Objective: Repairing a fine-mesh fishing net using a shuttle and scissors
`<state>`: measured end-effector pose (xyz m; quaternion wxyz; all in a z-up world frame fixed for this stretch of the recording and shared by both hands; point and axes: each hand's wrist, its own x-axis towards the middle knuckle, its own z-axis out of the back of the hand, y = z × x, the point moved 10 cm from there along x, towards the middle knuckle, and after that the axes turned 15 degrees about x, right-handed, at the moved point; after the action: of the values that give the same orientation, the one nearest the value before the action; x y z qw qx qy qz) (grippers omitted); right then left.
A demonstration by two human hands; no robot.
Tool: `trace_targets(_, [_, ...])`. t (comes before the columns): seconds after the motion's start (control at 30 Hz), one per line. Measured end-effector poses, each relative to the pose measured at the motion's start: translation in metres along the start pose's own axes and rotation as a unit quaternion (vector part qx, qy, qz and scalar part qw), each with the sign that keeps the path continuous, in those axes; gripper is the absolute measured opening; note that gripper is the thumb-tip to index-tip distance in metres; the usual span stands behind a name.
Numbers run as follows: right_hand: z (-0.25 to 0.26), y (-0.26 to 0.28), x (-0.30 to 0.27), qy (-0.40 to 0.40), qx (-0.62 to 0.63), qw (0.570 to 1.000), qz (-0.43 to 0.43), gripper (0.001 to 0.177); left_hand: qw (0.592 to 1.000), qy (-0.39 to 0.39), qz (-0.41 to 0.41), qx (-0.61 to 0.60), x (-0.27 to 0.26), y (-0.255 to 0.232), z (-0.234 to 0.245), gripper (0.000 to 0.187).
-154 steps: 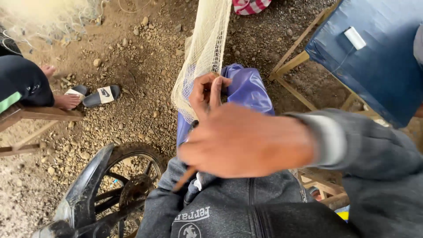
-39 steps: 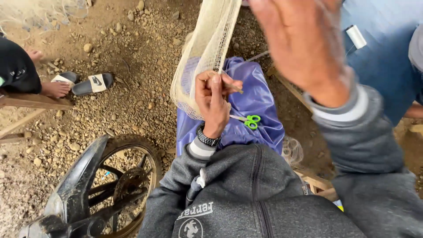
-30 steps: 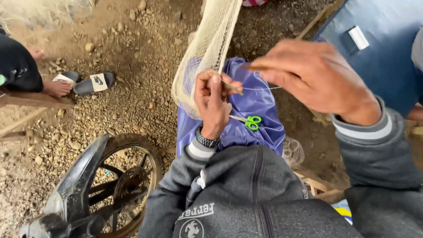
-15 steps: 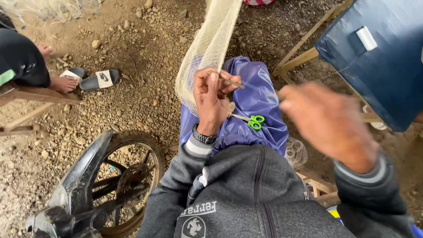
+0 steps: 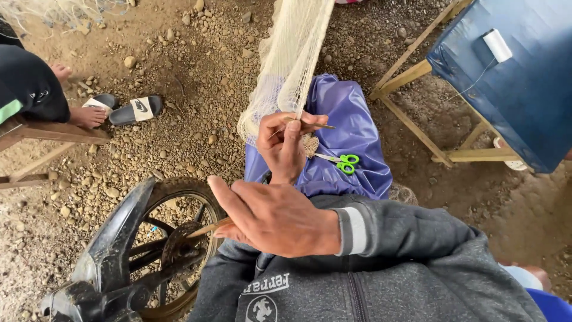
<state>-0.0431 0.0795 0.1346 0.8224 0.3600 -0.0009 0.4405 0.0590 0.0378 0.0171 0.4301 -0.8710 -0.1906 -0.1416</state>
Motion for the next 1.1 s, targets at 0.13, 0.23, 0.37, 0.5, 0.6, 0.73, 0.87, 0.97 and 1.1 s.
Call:
trace_targets(0.13, [-0.011, -0.002, -0.01, 0.043, -0.073, 0.996, 0.004, 0.063, 0.996, -0.09, -0.011, 0.018, -0.001, 0.0, 0.013, 0.009])
trace_targets(0.23, [-0.005, -0.008, -0.035, 0.107, -0.091, 0.99, 0.021, 0.051, 0.989, -0.147, 0.01, 0.006, -0.005, -0.002, 0.019, 0.014])
trace_targets(0.37, [0.047, -0.022, -0.022, 0.327, -0.176, 0.928, 0.019, 0.025, 0.99, -0.074, 0.11, 0.048, 0.003, -0.015, -0.008, 0.011])
trace_targets(0.5, [0.157, -0.059, 0.009, 0.234, -0.442, 0.866, 0.011, 0.008, 0.97, -0.125, 0.194, -0.077, -0.006, 0.02, -0.003, 0.009])
trace_targets(0.6, [0.201, -0.086, 0.005, 0.16, -0.68, 0.715, 0.013, 0.027, 0.941, -0.125, 0.291, -0.122, -0.012, 0.038, -0.007, 0.01])
trace_targets(0.73, [0.168, -0.069, 0.012, 0.132, -0.529, 0.833, 0.092, 0.032, 0.92, -0.126, 0.325, -0.178, -0.02, 0.048, -0.009, 0.005])
trace_targets(0.87, [0.142, -0.077, 0.009, 0.164, -0.449, 0.877, 0.051, 0.019, 0.936, -0.137, 0.306, -0.108, -0.014, 0.031, -0.011, 0.008])
trace_targets(0.97, [0.137, -0.083, 0.007, 0.156, -0.457, 0.874, 0.045, 0.027, 0.949, -0.125, 0.277, -0.085, -0.012, 0.027, -0.012, 0.009])
trace_targets(1.1, [0.139, -0.088, 0.001, 0.161, -0.45, 0.878, 0.031, 0.029, 0.955, -0.119, 0.261, -0.074, -0.01, 0.022, -0.016, 0.01])
